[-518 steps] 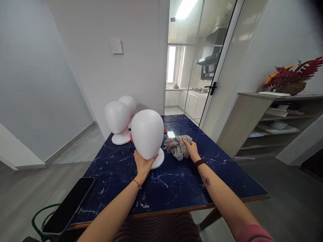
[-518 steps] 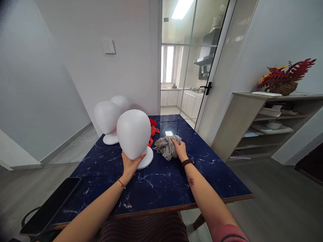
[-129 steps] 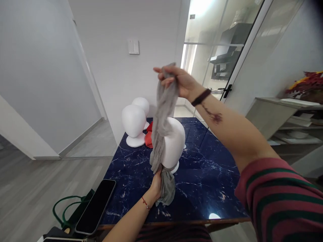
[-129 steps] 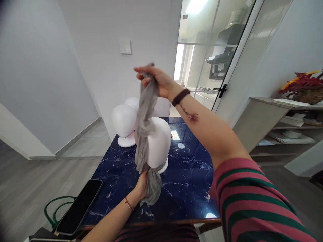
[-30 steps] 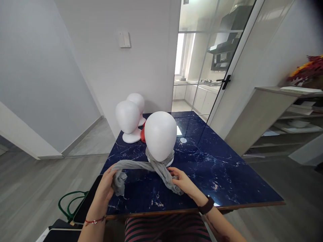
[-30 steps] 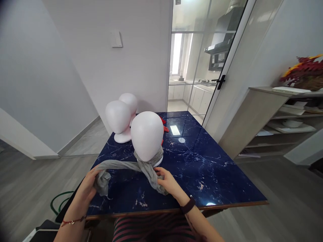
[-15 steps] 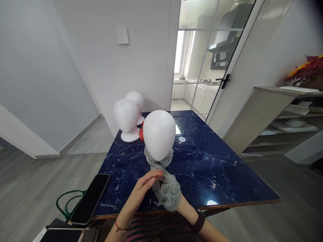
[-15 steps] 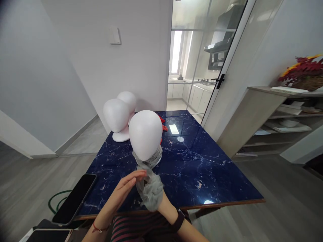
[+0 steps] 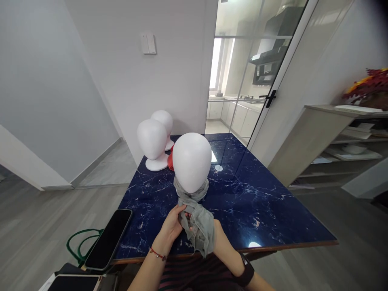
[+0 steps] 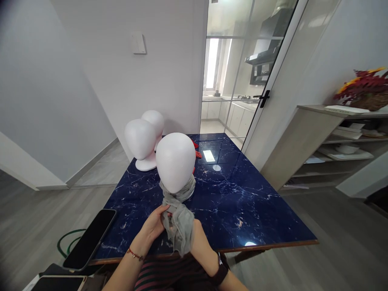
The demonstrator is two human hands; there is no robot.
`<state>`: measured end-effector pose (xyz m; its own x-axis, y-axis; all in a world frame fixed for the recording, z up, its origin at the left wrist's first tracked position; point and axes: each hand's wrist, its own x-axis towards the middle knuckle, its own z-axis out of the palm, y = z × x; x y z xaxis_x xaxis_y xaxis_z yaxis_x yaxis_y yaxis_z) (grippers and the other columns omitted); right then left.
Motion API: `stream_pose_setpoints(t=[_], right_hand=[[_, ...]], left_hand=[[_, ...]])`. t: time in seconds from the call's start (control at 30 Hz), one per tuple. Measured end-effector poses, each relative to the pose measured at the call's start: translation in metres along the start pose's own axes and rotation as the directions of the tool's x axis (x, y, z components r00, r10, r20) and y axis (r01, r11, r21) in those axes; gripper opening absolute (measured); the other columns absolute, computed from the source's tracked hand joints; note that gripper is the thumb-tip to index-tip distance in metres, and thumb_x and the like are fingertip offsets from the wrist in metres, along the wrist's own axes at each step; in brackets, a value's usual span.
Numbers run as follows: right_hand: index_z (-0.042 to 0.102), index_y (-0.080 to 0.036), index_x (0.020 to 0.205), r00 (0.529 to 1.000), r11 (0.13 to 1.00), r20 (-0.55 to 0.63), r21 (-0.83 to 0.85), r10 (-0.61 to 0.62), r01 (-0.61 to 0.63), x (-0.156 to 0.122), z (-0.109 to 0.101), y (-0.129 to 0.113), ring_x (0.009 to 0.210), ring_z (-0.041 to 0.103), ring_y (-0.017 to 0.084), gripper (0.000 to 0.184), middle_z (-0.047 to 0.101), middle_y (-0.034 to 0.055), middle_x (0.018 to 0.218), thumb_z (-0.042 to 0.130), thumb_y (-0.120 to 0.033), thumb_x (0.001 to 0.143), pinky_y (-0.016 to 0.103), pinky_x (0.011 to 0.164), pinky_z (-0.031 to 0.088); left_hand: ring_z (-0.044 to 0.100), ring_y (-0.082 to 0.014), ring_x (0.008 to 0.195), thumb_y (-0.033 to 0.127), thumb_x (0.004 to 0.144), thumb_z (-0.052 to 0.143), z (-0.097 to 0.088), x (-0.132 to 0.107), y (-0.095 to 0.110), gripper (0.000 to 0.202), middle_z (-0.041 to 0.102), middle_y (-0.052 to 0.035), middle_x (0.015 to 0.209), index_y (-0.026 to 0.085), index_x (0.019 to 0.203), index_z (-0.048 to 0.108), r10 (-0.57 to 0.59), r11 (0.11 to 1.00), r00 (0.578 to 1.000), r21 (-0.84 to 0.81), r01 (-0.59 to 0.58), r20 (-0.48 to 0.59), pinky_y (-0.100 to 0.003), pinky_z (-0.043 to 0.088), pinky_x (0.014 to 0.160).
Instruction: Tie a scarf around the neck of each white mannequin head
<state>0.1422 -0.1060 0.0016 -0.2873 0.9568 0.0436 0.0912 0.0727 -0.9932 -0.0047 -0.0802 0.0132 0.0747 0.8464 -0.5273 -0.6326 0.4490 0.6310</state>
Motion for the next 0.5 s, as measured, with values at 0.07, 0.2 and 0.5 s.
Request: stream_pose_setpoints(t=[0.07,0.2,0.5], right_hand=[[0.059,-0.019,0.105,0.988,0.997,-0.155,-0.072,0.007,-0.018,-0.007,-0.011,-0.002,0.086,0.063,0.022,0.039,0.067,0.0064,0.095,0.067,-0.033,0.069,0.032,0.078,0.051],[0.033,-0.021,0.132,0.929,0.997,-0.368,-0.033,0.046,-0.062,-0.007,-0.018,0.003,0.072,0.063,0.016,0.075,0.057,0.0112,0.117,0.069,-0.041,0.069,0.026,0.060,0.052],[0.051,-0.023,0.122,0.963,0.866,-0.222,-0.499,-0.154,0.023,0.010,-0.012,0.017,0.084,0.061,0.020,0.051,0.059,0.0080,0.108,0.063,-0.023,0.073,0.030,0.072,0.050]], left_hand=[[0.050,-0.0076,0.041,0.010,0.074,0.061,0.000,0.001,0.001,0.009,0.055,0.0028,0.051,0.015,0.074,0.053,-0.012,0.999,1.000,-0.045,0.011,-0.021,-0.019,0.044,0.047],[0.046,-0.0061,0.038,0.011,0.076,0.061,-0.001,0.001,0.002,0.014,0.049,0.0050,0.047,0.016,0.073,0.049,-0.053,0.995,0.998,-0.086,0.051,-0.021,-0.016,0.039,0.041],[0.046,-0.0052,0.039,0.014,0.073,0.067,0.003,0.006,-0.004,0.015,0.052,0.0042,0.051,0.014,0.073,0.051,0.036,0.997,0.998,-0.061,-0.039,-0.058,-0.015,0.039,0.039]])
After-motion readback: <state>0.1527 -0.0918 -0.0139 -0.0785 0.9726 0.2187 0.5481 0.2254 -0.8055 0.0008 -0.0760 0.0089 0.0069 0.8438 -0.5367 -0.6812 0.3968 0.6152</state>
